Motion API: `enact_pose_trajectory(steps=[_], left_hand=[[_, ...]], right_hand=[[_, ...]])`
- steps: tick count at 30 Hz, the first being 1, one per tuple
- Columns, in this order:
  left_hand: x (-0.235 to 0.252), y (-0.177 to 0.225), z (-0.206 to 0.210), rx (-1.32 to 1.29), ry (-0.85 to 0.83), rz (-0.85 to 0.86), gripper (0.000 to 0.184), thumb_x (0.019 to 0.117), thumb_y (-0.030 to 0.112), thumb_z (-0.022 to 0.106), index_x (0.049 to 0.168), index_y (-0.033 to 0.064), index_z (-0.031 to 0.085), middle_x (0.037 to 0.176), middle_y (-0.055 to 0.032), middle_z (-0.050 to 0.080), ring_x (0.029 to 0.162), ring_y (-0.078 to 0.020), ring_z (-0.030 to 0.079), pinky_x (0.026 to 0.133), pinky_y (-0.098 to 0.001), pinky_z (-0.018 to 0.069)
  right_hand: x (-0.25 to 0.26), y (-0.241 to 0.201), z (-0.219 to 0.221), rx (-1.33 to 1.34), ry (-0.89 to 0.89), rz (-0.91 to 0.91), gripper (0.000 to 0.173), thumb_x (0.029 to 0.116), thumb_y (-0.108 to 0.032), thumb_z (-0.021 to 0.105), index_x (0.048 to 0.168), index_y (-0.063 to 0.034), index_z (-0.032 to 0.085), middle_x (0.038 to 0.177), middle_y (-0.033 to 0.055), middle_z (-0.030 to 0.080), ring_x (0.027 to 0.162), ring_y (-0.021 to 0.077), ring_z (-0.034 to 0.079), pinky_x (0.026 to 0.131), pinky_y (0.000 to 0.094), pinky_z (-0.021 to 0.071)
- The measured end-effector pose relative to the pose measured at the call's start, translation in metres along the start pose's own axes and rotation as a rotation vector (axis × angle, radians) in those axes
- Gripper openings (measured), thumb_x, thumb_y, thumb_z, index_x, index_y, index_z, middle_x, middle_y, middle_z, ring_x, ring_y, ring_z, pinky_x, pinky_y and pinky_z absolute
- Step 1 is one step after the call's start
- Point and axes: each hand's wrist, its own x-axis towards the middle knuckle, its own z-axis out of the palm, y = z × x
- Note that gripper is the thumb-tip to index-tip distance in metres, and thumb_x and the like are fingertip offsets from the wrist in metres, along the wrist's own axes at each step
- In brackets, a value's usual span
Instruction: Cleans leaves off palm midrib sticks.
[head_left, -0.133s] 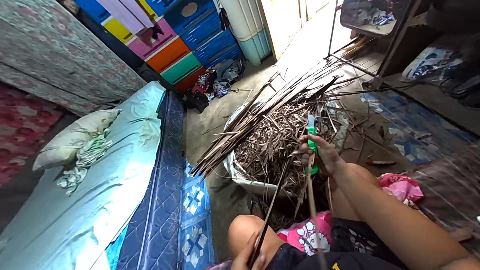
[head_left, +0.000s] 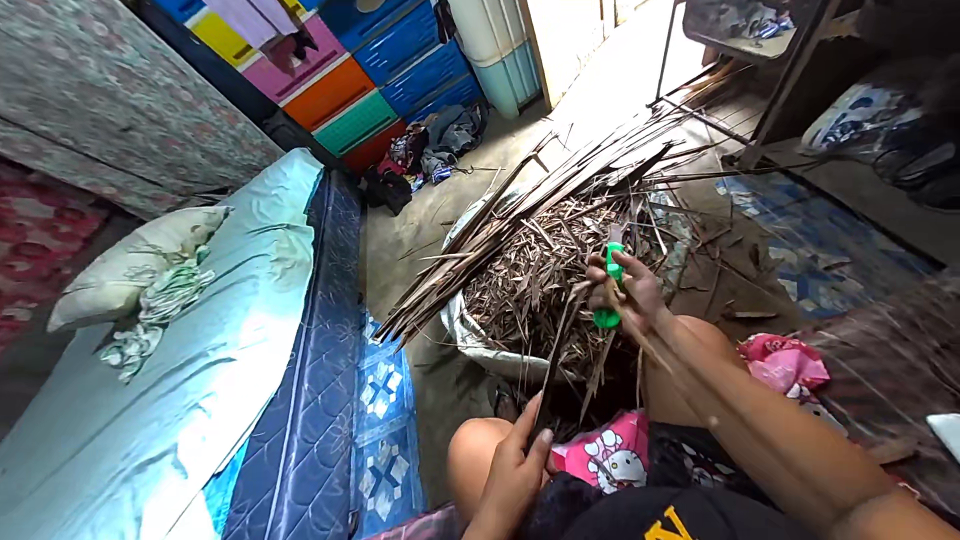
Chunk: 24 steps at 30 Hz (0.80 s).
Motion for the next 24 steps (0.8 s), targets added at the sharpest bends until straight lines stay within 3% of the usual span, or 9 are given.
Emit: enact_pose_trajectory(steps=[3, 6, 10, 12, 14, 16, 19, 21, 24], left_hand=[[0.01, 0.008, 0.002, -0.218, 0.003, -0.111, 0.054, 0.1061, 0.013, 0.044, 0.157, 0.0014, 0.033, 0.063, -0.0015, 0.061, 0.041, -0.004, 0.044, 0.039, -0.02, 0.0388], [0.014, 0.015, -0.001, -0.352, 0.065, -0.202, 0.052, 0.1077, 0.006, 0.039, 0.159, -0.0004, 0.028, 0.063, -0.0078, 0.065, 0.036, -0.0063, 0.048, 0.036, -0.0203, 0.0433], [0.019, 0.015, -0.003, -0.372, 0.116, -0.257, 0.049, 0.1094, 0.007, 0.035, 0.158, 0.002, 0.031, 0.064, -0.01, 0.066, 0.035, -0.0058, 0.046, 0.035, -0.0196, 0.041], [0.023, 0.015, -0.003, -0.382, 0.141, -0.269, 0.048, 0.1095, 0.007, 0.035, 0.157, 0.0017, 0.032, 0.063, -0.0088, 0.064, 0.035, -0.0039, 0.042, 0.035, -0.0181, 0.0364], [0.026, 0.015, -0.002, -0.394, 0.161, -0.284, 0.047, 0.1102, 0.009, 0.035, 0.156, 0.0024, 0.034, 0.063, -0.0074, 0.063, 0.036, -0.0034, 0.041, 0.035, -0.0175, 0.0345], [0.03, 0.018, 0.0, -0.42, 0.175, -0.307, 0.045, 0.1106, 0.008, 0.032, 0.155, 0.0024, 0.036, 0.063, -0.0063, 0.061, 0.037, -0.0032, 0.04, 0.036, -0.0174, 0.0335], [0.031, 0.016, 0.003, -0.49, 0.146, -0.283, 0.042, 0.1105, 0.011, 0.028, 0.147, -0.0005, 0.046, 0.064, -0.0054, 0.061, 0.037, -0.0027, 0.04, 0.035, -0.0167, 0.0352], [0.032, 0.015, 0.005, -0.564, 0.127, -0.267, 0.035, 0.108, 0.011, 0.023, 0.121, 0.0001, 0.054, 0.063, -0.0068, 0.064, 0.035, -0.0031, 0.043, 0.035, -0.0165, 0.0363], [0.029, 0.015, 0.006, -0.679, 0.113, -0.246, 0.04, 0.1043, 0.012, 0.026, 0.139, 0.0007, 0.044, 0.066, -0.0081, 0.063, 0.04, -0.0066, 0.051, 0.038, -0.0185, 0.043]], right_hand=[[0.009, -0.015, -0.009, -0.031, 0.367, -0.04, 0.038, 0.1125, -0.037, 0.027, 0.115, -0.011, 0.054, 0.081, 0.0028, 0.065, 0.045, 0.0042, 0.045, 0.041, 0.0171, 0.0375], [-0.012, -0.006, -0.017, -0.306, 0.4, 0.012, 0.042, 0.1131, -0.044, 0.025, 0.12, -0.0128, 0.053, 0.073, -0.0019, 0.058, 0.045, 0.0051, 0.044, 0.041, 0.0193, 0.0391], [-0.063, 0.042, -0.028, -0.772, 0.103, 0.207, 0.057, 0.1121, -0.047, 0.017, 0.121, -0.0085, 0.059, 0.066, -0.0053, 0.052, 0.047, 0.0047, 0.043, 0.045, 0.0213, 0.0403], [-0.083, 0.062, -0.036, -1.095, -0.121, 0.161, 0.047, 0.1066, -0.038, 0.028, 0.122, -0.0067, 0.06, 0.069, -0.0067, 0.052, 0.053, 0.0039, 0.046, 0.051, 0.023, 0.0412], [-0.097, 0.064, -0.03, -1.443, -0.345, 0.143, 0.042, 0.1045, -0.035, 0.047, 0.13, -0.0057, 0.062, 0.091, 0.0098, 0.066, 0.079, 0.0211, 0.062, 0.073, 0.0436, 0.0519], [-0.103, 0.063, -0.013, -1.728, -0.506, 0.157, 0.038, 0.1041, -0.028, 0.053, 0.135, -0.0067, 0.059, 0.106, 0.0192, 0.07, 0.095, 0.0351, 0.069, 0.083, 0.0573, 0.0533], [-0.102, 0.07, 0.001, -1.975, -0.569, 0.074, 0.03, 0.1051, -0.022, 0.052, 0.129, -0.0051, 0.059, 0.105, 0.0197, 0.07, 0.094, 0.0382, 0.071, 0.077, 0.0575, 0.0556], [-0.099, 0.073, 0.007, -2.043, -0.526, 0.054, 0.029, 0.1059, -0.022, 0.049, 0.126, -0.0038, 0.058, 0.103, 0.0207, 0.069, 0.092, 0.0393, 0.071, 0.075, 0.0567, 0.056], [-0.088, 0.074, 0.009, -2.096, -0.432, 0.061, 0.032, 0.1077, -0.025, 0.046, 0.129, -0.0026, 0.057, 0.104, 0.0232, 0.069, 0.095, 0.0427, 0.071, 0.077, 0.0594, 0.0557]])
